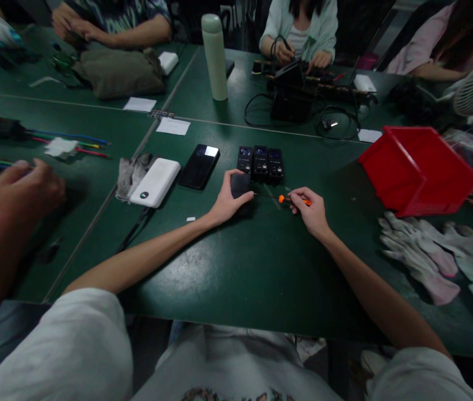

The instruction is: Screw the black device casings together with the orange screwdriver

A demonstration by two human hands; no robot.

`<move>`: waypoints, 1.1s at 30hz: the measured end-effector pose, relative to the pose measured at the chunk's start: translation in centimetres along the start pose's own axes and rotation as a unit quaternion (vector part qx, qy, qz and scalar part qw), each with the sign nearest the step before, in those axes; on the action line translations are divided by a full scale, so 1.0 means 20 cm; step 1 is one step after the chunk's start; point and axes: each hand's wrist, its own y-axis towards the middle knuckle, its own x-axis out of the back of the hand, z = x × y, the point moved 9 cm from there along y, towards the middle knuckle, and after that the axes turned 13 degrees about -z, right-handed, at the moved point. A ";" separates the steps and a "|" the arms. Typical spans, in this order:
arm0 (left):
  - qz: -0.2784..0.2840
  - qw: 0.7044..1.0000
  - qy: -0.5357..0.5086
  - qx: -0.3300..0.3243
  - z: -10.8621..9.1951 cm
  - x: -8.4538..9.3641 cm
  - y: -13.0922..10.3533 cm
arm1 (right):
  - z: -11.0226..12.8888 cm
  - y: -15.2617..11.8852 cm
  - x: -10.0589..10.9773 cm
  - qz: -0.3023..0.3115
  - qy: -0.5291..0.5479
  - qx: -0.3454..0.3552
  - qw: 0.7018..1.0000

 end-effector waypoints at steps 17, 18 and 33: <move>-0.004 1.000 -0.007 -0.007 -0.01 0.00 0.00 | 0.00 0.00 0.00 -0.004 0.000 0.001 1.000; -0.006 1.000 -0.005 -0.008 -0.01 0.00 0.00 | -0.01 0.00 0.00 -0.004 0.000 0.000 1.000; 0.002 1.000 -0.004 -0.015 -0.01 0.00 0.00 | 0.00 0.00 0.00 0.003 0.004 0.001 1.000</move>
